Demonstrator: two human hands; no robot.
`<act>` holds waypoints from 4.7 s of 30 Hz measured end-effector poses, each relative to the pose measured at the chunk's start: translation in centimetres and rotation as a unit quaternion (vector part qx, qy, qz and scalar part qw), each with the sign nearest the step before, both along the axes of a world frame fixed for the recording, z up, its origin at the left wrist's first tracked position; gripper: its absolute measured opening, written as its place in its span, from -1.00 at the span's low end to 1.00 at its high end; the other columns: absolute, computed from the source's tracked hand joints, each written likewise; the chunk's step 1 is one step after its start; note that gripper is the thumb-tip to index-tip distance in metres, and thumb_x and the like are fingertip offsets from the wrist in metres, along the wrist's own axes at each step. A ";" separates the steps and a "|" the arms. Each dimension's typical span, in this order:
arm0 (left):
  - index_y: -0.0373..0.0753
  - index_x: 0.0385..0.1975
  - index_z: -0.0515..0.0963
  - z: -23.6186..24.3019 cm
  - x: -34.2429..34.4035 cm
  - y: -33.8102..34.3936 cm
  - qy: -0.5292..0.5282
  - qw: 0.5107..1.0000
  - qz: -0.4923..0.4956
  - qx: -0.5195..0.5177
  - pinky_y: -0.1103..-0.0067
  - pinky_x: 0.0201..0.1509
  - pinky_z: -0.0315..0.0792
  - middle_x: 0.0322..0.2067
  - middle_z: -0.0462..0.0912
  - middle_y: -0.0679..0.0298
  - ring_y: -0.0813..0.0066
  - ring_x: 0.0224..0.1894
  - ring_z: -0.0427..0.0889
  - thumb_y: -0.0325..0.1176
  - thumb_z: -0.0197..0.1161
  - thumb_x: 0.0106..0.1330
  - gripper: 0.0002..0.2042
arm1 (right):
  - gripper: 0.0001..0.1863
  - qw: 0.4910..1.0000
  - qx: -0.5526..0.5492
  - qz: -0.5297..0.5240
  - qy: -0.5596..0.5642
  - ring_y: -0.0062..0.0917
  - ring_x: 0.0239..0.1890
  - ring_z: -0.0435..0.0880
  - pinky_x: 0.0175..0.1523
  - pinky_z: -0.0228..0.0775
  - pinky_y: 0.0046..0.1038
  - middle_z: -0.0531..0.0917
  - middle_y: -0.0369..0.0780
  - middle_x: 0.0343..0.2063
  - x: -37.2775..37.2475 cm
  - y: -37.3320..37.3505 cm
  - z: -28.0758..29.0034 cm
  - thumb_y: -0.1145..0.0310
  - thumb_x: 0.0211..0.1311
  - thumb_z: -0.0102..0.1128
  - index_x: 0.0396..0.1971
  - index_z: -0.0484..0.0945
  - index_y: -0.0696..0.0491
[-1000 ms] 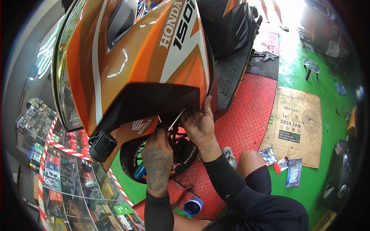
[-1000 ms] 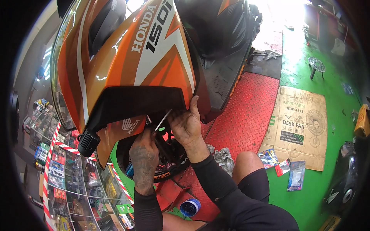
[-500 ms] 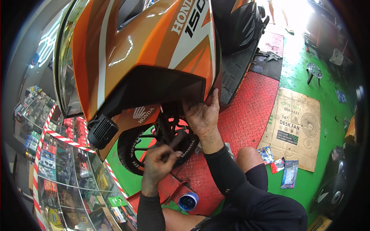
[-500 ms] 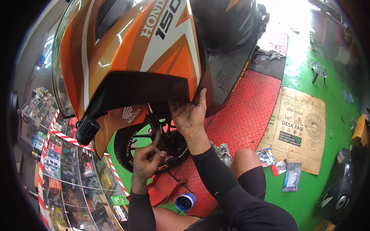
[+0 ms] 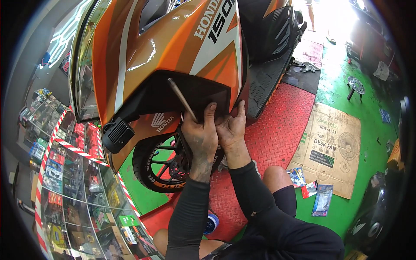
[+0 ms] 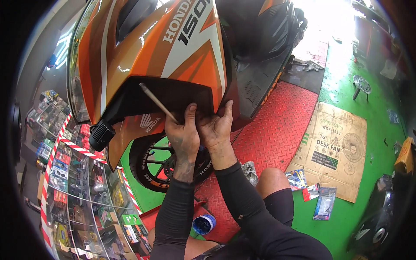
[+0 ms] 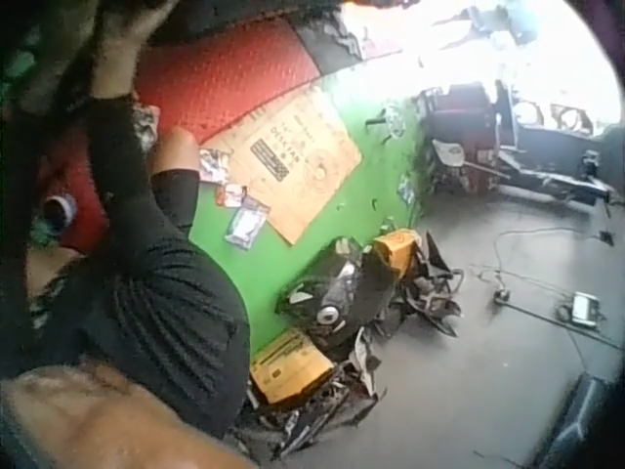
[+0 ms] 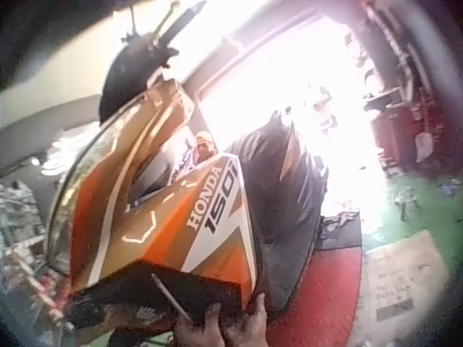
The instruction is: Using a screwdriver and cloth to remove and clean panels on a motorcycle.
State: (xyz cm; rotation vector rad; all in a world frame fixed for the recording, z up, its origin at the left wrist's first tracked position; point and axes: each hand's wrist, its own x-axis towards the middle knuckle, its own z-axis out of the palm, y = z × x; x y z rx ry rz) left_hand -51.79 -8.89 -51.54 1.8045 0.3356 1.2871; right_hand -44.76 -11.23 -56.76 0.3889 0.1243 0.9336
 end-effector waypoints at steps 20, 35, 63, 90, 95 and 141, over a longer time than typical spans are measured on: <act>-0.36 -0.34 0.59 -1.5 -2.7 -2.4 0.096 0.994 -0.022 0.053 0.74 -0.46 0.38 -0.53 0.65 0.35 0.72 -0.51 0.56 -0.40 0.35 0.31 -0.86 | -0.02 0.985 -0.055 0.083 -0.138 -0.39 -0.35 0.62 -0.27 0.62 -0.45 0.56 -0.14 -0.23 0.8 -2.2 -1.1 -0.45 0.08 0.14 0.13 0.32 0.21; -0.39 -0.26 0.58 -0.9 -2.6 1.0 0.094 0.987 0.010 0.134 0.69 -0.34 0.45 -0.48 0.65 0.35 0.66 -0.45 0.58 -0.44 0.34 0.31 -0.85 | -0.31 0.990 -0.071 -0.048 -0.109 -0.49 -0.24 0.62 -0.12 0.58 -0.52 0.61 -0.22 -0.17 -1.6 -0.8 -1.1 -0.20 0.26 0.15 0.10 0.39 0.11; -0.28 -0.15 0.55 -3.7 -14.0 4.9 0.307 0.950 -0.040 0.046 0.26 -0.26 0.50 -0.40 0.67 0.01 0.00 -0.32 0.68 -0.15 0.15 0.40 -0.71 | -0.32 0.961 -0.042 0.065 -0.266 -0.27 0.10 0.58 0.22 0.45 -0.28 0.58 -0.02 0.06 0.1 -3.7 -4.8 -0.13 0.45 -0.12 0.19 0.38 0.21; -0.17 0.17 0.41 -5.7 5.0 4.2 0.096 0.979 -0.179 -0.016 0.28 -0.20 0.54 -0.24 0.66 -0.02 0.00 -0.25 0.66 -0.30 0.14 0.34 -0.60 | -0.42 0.619 -0.556 -0.022 -0.554 -0.62 -0.71 0.21 -0.56 0.16 -0.54 0.30 -0.30 -0.70 -11.4 -17.3 -5.5 -0.11 0.51 -0.27 -0.22 0.45 0.17; -0.11 0.07 0.52 -7.1 4.6 3.9 -0.135 0.986 -0.097 -0.027 0.27 -0.24 0.56 -0.26 0.67 -0.02 -0.05 -0.23 0.66 -0.25 0.19 0.37 -0.70 | -0.44 0.642 -0.551 -0.001 -0.533 -0.59 -0.64 0.29 -0.44 0.28 -0.49 0.34 -0.29 -0.65 -12.3 -16.8 -6.4 -0.04 0.54 -0.30 -0.17 0.44 0.21; -0.24 -0.03 0.60 -8.2 5.5 4.7 -0.093 0.965 0.120 0.212 0.27 -0.14 0.54 -0.10 0.57 -0.01 -0.02 -0.15 0.60 -0.26 0.18 0.27 -0.68 | -0.44 0.613 -0.523 0.095 -0.584 -0.50 -0.55 0.43 -0.29 0.44 -0.40 0.38 -0.26 -0.60 -14.9 -15.3 -9.3 -0.04 0.52 -0.25 -0.17 0.43 0.24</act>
